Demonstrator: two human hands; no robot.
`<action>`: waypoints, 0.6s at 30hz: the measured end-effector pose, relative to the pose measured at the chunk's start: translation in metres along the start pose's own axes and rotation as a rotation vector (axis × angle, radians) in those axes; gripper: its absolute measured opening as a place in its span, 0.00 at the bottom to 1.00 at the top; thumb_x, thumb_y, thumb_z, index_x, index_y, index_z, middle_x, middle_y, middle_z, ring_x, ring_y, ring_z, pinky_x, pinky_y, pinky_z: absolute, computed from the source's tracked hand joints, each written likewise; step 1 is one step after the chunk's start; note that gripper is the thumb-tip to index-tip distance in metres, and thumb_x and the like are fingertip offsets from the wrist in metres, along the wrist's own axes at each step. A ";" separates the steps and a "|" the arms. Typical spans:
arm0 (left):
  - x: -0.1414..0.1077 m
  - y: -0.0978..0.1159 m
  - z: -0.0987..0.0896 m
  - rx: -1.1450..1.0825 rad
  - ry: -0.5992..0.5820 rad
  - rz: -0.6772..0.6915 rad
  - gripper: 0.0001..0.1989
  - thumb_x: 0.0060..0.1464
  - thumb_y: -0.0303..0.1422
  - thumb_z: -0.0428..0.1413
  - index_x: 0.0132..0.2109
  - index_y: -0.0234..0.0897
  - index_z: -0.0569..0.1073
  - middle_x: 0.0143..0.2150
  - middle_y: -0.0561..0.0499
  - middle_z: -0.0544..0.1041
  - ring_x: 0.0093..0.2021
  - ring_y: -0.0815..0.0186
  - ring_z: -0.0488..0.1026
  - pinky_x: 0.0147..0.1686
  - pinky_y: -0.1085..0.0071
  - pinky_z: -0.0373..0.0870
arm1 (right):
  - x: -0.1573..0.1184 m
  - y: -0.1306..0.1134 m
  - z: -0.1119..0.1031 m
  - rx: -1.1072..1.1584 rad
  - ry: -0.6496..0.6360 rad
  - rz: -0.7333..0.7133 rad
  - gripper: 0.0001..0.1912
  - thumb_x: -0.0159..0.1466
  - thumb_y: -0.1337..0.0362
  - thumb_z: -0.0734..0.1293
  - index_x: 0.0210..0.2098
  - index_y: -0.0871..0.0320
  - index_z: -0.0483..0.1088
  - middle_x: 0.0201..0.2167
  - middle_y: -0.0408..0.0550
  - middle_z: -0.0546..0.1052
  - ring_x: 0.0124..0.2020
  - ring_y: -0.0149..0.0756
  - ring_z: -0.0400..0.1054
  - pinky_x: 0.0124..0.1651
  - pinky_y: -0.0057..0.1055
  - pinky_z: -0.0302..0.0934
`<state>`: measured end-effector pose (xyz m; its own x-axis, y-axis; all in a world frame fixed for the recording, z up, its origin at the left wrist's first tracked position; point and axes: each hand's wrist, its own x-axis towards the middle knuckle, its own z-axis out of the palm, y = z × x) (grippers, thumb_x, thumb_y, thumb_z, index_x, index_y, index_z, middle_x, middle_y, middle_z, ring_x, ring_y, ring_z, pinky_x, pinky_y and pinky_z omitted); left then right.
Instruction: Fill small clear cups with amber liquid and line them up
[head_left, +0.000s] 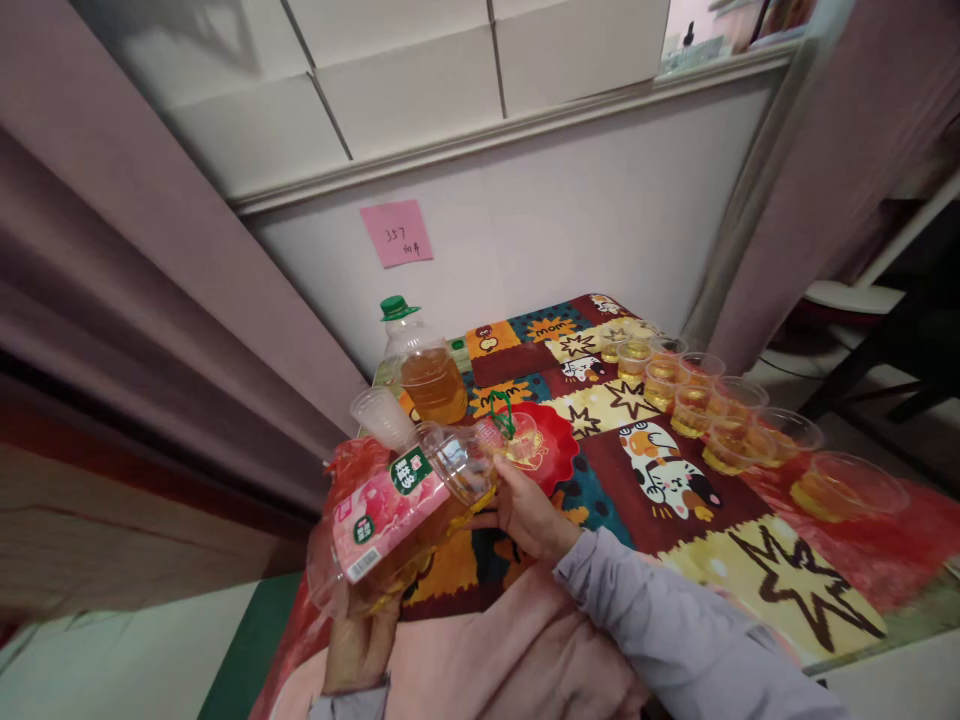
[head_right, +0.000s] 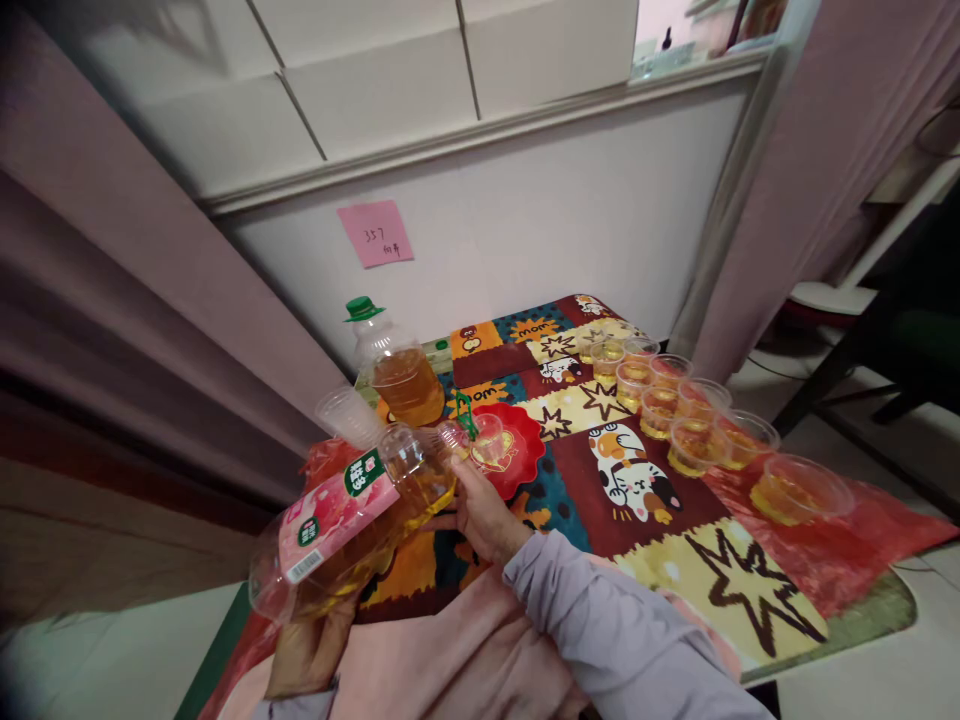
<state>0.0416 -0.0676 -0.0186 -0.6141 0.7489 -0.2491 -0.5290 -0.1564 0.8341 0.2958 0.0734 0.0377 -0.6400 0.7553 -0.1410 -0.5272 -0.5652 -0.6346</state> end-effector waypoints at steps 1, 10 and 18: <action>0.000 0.001 0.002 0.000 0.043 -0.014 0.36 0.57 0.47 0.75 0.70 0.52 0.80 0.57 0.48 0.91 0.53 0.53 0.89 0.49 0.66 0.87 | 0.000 0.000 0.000 0.001 -0.005 0.001 0.29 0.79 0.39 0.65 0.69 0.49 0.72 0.55 0.52 0.89 0.49 0.44 0.87 0.48 0.43 0.84; 0.002 0.000 -0.001 0.005 0.080 -0.006 0.33 0.62 0.51 0.71 0.71 0.55 0.80 0.56 0.49 0.91 0.53 0.54 0.89 0.50 0.66 0.87 | 0.000 -0.002 0.002 0.030 0.024 0.031 0.23 0.82 0.46 0.61 0.66 0.50 0.74 0.54 0.51 0.89 0.46 0.42 0.87 0.45 0.40 0.84; 0.002 0.001 0.000 -0.008 0.090 -0.035 0.30 0.63 0.48 0.71 0.70 0.56 0.81 0.57 0.50 0.91 0.53 0.56 0.90 0.48 0.68 0.86 | 0.001 -0.001 0.001 0.025 0.025 0.022 0.24 0.81 0.45 0.62 0.68 0.48 0.74 0.53 0.50 0.89 0.47 0.43 0.87 0.46 0.42 0.84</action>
<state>0.0397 -0.0662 -0.0187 -0.6452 0.6931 -0.3214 -0.5556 -0.1368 0.8201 0.2949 0.0743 0.0390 -0.6378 0.7504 -0.1735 -0.5273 -0.5896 -0.6118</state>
